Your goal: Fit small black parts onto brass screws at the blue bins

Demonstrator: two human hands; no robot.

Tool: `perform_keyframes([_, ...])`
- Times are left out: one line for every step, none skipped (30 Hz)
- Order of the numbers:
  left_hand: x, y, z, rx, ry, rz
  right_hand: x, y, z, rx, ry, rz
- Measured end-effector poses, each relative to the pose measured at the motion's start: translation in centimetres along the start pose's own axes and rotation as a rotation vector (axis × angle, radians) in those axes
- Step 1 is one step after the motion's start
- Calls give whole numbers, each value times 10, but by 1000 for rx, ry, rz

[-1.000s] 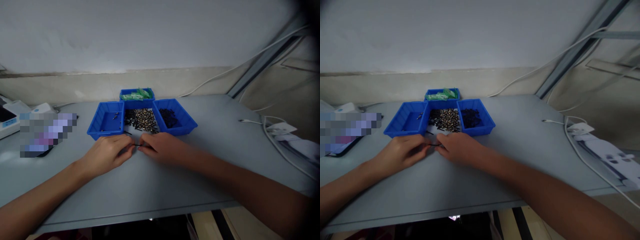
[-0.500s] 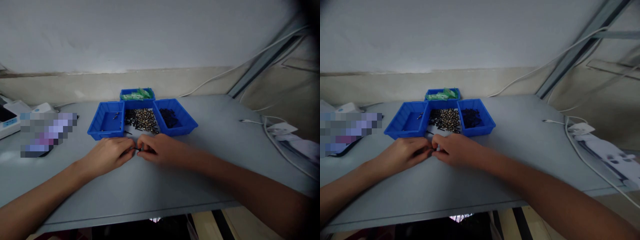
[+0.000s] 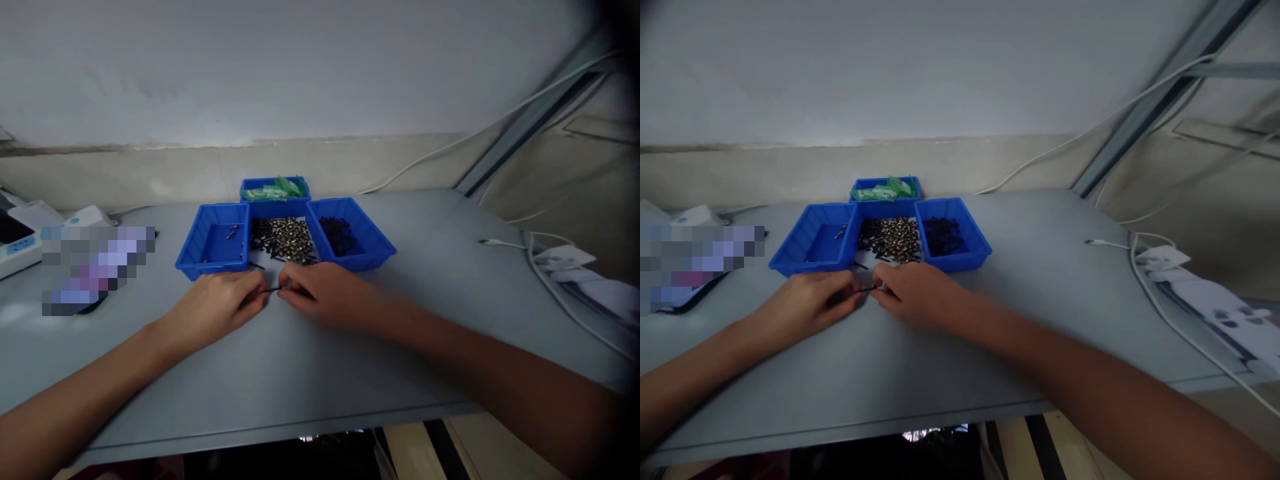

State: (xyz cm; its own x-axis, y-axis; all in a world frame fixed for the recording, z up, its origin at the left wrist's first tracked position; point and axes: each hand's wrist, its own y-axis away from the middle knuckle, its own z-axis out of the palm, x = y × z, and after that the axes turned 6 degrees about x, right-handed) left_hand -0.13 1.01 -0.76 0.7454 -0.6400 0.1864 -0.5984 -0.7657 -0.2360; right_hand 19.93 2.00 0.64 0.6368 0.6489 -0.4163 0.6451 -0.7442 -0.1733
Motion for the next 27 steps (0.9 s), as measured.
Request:
perform_keyframes([-1,1,1,0,-5,-1,0,0,0,-2,10,-6])
perform_keyframes([-2,1,1,-1,-10,-4,0,0,0,-9,18,-10])
perform_keyframes([-2,1,2,-4,-14,-6,0,0,1,-16,24,-12])
perform_keyframes([-3,2,2,-6,-15,-8,1,0,1,-23,27,-13])
perform_keyframes([-3,2,3,-9,-15,-9,1,0,1,-27,28,-12])
perform_keyframes([-4,2,3,-9,-13,-10,1,0,1,-30,29,-11])
perform_keyframes([-4,1,3,-9,-11,-9,1,0,1,-32,29,-11])
perform_keyframes([-4,1,3,-9,-8,-7,1,0,1,-31,31,-10])
perform_keyframes([-3,1,3,-10,-6,-5,1,0,1,-32,34,-9])
perform_keyframes([-3,0,3,-10,-4,-4,1,0,1,-35,37,-10])
perform_keyframes([-3,0,3,-13,-2,-3,1,0,1,-38,39,-11])
perform_keyframes([-3,0,2,-13,-1,-4,1,0,1,-40,42,-13])
perform_keyframes([-3,0,2,-15,-2,-5,1,0,1,-40,45,-14])
perform_keyframes([-3,0,2,-15,-4,-6,0,0,1,-39,48,-15])
perform_keyframes([-3,0,2,-15,-7,-7,0,0,1,-41,53,-16])
perform_keyframes([-3,0,2,-16,-11,-6,0,0,0,-43,57,-17])
perform_keyframes([-3,1,2,-16,-15,-4,0,0,0,-46,62,-16])
perform_keyframes([-3,1,2,-16,-20,-4,0,0,0,-50,66,-17])
perform_keyframes([-3,1,2,-17,-26,-4,-1,0,-1,-51,71,-18])
perform_keyframes([-3,1,2,-17,-32,-7,-1,0,-1,-52,74,-22])
perform_keyframes([-2,1,2,-19,-38,-10,-1,1,-1,-50,80,-26])
perform_keyframes([-2,1,2,-19,-42,-13,0,1,-1,-45,88,-32])
perform_keyframes([-2,0,1,-20,-46,-16,0,1,-1,-40,101,-39])
perform_keyframes([-2,0,1,-22,-46,-19,0,1,0,-33,117,-44])
perform_keyframes([-2,0,1,-24,-45,-20,1,1,0,-28,134,-47])
perform_keyframes([-2,0,1,-26,-42,-20,1,0,0,-24,149,-48])
perform_keyframes([-1,0,1,-28,-38,-18,1,0,1,-18,162,-48])
